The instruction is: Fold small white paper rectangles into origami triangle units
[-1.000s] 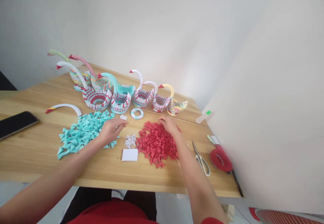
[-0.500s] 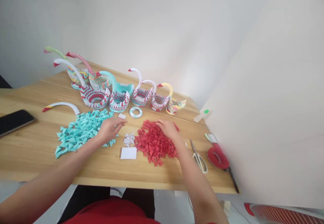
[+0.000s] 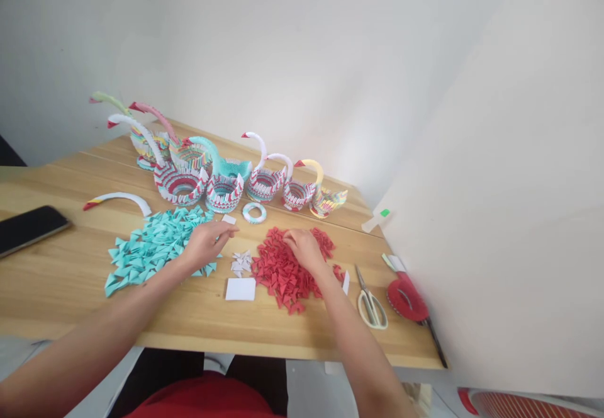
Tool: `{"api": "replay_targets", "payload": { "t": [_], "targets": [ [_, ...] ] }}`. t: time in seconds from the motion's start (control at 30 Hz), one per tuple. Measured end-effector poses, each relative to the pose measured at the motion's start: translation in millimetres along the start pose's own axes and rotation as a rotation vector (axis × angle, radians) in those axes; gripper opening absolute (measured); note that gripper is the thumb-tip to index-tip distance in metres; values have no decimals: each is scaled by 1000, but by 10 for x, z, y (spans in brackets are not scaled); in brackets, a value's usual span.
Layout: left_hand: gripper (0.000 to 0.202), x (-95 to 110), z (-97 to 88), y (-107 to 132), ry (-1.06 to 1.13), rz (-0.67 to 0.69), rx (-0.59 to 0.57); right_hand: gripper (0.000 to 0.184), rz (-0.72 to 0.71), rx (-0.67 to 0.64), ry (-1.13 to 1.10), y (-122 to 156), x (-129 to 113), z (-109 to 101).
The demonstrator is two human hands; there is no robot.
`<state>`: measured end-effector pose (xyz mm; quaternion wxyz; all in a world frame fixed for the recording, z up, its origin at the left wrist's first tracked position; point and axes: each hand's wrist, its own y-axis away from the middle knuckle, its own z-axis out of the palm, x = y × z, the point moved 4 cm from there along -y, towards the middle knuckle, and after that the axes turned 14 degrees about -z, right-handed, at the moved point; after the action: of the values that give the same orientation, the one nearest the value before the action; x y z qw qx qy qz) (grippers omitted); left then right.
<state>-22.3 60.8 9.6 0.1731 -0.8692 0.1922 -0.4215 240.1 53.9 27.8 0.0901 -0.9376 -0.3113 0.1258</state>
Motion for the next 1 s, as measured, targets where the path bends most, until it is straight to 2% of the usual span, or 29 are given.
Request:
{"api": "replay_targets", "payload": {
  "t": [0.23, 0.43, 0.7, 0.87, 1.0],
  "targets": [
    [27, -11, 9, 4, -15, -9, 7, 20, 17, 165, -169, -35, -240, -204],
    [26, -3, 3, 3, -16, -7, 14, 21, -11, 160, -43, -43, -269, -210],
    [25, 8, -8, 1, -13, 6, 19, 20, -198, -32, 38, -136, -206, -10],
    [25, 10, -8, -1, -7, 20, 28, 22, -223, -160, -37, -167, -233, 91],
    [25, 9, -1, -2, -5, 22, 29, 27, -188, -247, -48, -179, -212, 145]
  ]
}}
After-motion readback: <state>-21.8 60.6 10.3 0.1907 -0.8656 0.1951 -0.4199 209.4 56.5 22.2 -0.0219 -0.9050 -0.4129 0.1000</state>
